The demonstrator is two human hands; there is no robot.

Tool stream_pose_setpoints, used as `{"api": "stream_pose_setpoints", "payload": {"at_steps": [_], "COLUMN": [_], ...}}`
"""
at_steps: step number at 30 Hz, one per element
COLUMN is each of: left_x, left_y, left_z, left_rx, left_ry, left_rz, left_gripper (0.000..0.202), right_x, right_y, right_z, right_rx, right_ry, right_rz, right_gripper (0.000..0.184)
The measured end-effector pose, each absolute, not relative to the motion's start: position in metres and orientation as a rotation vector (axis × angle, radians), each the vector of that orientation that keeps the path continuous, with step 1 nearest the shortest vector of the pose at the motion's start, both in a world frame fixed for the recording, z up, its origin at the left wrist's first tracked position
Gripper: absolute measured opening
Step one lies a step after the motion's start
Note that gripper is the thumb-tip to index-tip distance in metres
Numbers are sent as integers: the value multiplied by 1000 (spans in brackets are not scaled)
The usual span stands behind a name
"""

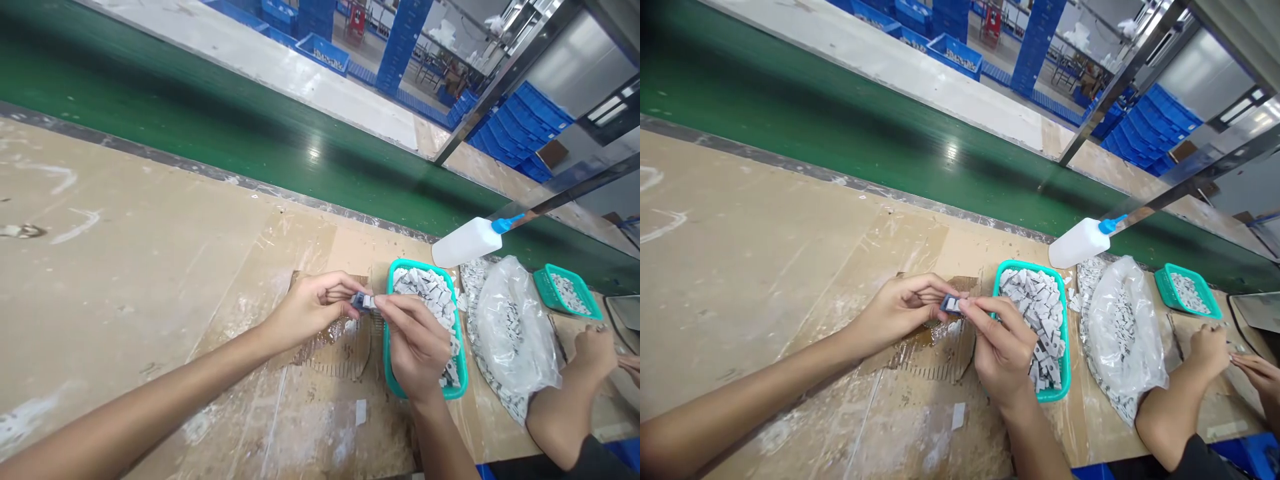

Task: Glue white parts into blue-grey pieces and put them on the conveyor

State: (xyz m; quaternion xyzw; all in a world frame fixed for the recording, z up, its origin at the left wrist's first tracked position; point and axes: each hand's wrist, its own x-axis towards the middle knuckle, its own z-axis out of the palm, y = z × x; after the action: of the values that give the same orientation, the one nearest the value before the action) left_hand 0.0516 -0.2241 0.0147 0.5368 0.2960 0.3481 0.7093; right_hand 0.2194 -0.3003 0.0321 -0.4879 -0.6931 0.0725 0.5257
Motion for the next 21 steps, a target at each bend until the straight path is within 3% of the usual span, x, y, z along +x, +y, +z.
{"api": "stream_pose_setpoints", "payload": {"at_steps": [21], "left_x": [55], "left_y": [-233], "left_z": [18], "left_rx": [1057], "left_ry": [612], "left_rz": [815], "left_gripper": [12], "right_x": [220], "right_y": [-300], "right_z": [33], "right_rx": [-1140], "right_ry": [-1679], "right_rz": [178], "right_gripper": [51]}}
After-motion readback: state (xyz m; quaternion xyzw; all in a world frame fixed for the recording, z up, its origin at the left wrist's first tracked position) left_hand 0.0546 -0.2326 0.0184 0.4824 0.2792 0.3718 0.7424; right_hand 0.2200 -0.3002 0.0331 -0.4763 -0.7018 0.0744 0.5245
